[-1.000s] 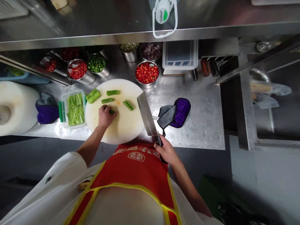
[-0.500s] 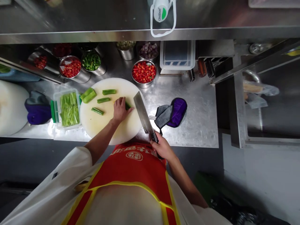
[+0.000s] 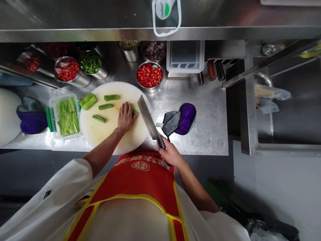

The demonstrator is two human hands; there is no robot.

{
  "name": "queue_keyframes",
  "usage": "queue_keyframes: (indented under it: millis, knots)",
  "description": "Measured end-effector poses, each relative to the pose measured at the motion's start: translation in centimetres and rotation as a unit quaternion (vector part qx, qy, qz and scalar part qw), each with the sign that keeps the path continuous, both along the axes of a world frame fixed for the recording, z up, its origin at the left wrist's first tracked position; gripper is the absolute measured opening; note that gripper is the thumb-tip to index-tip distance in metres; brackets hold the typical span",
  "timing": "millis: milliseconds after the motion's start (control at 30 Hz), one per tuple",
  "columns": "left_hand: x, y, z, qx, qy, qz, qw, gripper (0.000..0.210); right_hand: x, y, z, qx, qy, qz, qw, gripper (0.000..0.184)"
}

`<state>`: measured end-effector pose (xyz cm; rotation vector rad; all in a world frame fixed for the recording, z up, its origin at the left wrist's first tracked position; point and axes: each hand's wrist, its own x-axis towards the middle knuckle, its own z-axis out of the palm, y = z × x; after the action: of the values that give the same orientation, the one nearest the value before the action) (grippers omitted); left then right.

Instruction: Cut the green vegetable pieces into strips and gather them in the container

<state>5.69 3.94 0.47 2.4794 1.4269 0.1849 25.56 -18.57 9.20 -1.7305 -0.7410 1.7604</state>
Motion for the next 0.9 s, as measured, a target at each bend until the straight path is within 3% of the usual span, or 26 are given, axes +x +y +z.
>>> queue_keyframes:
  millis: [567, 633, 767, 900]
  knots:
    - [0.3, -0.7, -0.7, -0.008, -0.061, 0.016, 0.998, 0.078, 2.6, 1.1, 0.2, 0.014, -0.026, 0.066, 0.997, 0.031]
    - [-0.6, -0.6, -0.5, 0.000, -0.097, 0.006, 0.995, 0.076, 3.3, 1.4, 0.5, 0.013, -0.048, 0.089, 0.995, 0.036]
    - [-3.4, -0.3, 0.3, 0.027, -0.176, 0.026, 0.984, 0.047, 5.0, 2.7, 1.2, -0.002, -0.097, 0.134, 0.986, 0.062]
    - [-5.2, -0.5, -0.4, 0.020, -0.176, -0.062, 0.982, 0.034, 6.1, 4.5, 1.7, 0.002, -0.135, 0.175, 0.975, 0.066]
